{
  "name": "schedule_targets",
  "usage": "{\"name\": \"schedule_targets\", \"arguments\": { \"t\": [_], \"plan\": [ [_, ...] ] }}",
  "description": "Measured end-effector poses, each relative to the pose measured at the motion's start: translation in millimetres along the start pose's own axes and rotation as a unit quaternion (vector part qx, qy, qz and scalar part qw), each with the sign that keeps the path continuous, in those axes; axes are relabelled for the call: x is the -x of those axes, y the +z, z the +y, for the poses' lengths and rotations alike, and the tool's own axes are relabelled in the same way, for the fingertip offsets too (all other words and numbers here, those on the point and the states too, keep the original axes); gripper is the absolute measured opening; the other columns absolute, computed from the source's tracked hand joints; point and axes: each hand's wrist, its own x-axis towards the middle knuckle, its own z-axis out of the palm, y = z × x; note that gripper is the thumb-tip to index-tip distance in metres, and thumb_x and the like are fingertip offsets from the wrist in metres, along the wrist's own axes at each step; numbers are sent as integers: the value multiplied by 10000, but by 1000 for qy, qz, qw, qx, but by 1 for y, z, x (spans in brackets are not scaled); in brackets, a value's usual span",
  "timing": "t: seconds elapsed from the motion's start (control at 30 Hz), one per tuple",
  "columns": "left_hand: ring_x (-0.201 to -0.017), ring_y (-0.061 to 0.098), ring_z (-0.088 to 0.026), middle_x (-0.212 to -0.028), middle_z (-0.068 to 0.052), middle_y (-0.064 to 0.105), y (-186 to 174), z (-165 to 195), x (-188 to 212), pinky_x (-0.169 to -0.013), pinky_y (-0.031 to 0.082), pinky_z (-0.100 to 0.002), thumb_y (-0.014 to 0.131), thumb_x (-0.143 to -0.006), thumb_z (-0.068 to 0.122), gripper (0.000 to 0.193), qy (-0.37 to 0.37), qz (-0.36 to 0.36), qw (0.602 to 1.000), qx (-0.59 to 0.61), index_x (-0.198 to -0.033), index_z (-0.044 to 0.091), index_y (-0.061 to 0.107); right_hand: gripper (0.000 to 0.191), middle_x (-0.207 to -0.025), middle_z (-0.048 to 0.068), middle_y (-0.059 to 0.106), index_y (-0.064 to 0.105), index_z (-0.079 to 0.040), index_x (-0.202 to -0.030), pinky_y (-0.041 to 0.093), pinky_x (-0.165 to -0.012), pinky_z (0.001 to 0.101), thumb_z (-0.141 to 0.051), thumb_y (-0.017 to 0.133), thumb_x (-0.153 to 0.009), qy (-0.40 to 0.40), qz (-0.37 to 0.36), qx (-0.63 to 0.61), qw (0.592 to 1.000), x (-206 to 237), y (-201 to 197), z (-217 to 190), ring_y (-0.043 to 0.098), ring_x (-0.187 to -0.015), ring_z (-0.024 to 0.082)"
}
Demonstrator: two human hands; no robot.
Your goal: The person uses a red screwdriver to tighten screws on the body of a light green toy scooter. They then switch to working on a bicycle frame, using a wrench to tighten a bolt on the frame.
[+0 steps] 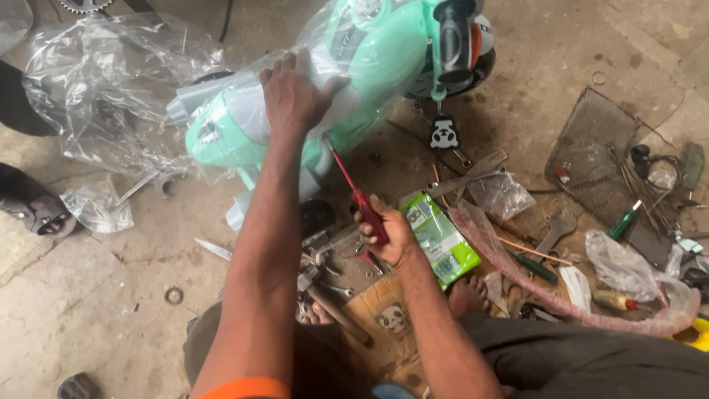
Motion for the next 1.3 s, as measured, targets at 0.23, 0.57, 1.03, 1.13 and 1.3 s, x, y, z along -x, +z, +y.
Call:
{"name": "schedule_targets", "arguments": {
  "t": [0.23,0.57,1.03,1.13,1.3],
  "plan": [
    [-1287,511,-414,-1382,-285,572,1,8,13,-1073,285,-577,778,-850,602,877,22,95,995,8,-1396,-38,530,434,-903,108,754,640,-123,-1306,604,-577,359,-171,717,-881,121,71,326,935,54,-22,-2,718,-669,210],
    [-871,631,-431,-937,-192,655,128,115,161,-742,501,-556,669,-918,139,103,75,38,972,219,-993,83,627,208,-910,112,698,629,-90,-1018,598,-764,444,-68,621,-811,-264,220,-9,939,91,-75,-30,697,-834,287],
    [-1046,664,-395,-1125,-198,673,179,124,262,-846,558,-496,601,-836,72,262,114,-282,951,47,-1083,54,686,201,-835,77,644,593,-53,-970,510,-602,408,-63,571,-770,-374,422,-125,816,93,-102,-52,622,-672,248],
    [-1037,651,-381,-1139,-210,643,181,119,254,-785,581,-467,540,-1003,136,214,89,-247,965,-17,-1120,25,681,190,-804,74,624,586,-66,-969,511,-597,398,-67,582,-780,-375,425,-99,818,91,-103,-51,624,-660,246],
    [-999,665,-385,-1175,-272,630,186,117,254,-644,602,-444,557,-880,131,313,67,-258,960,-87,-1107,-52,671,183,-809,58,640,614,-85,-978,523,-593,364,-89,601,-795,-330,465,-80,817,87,-106,-48,643,-665,224]
  ]
}}
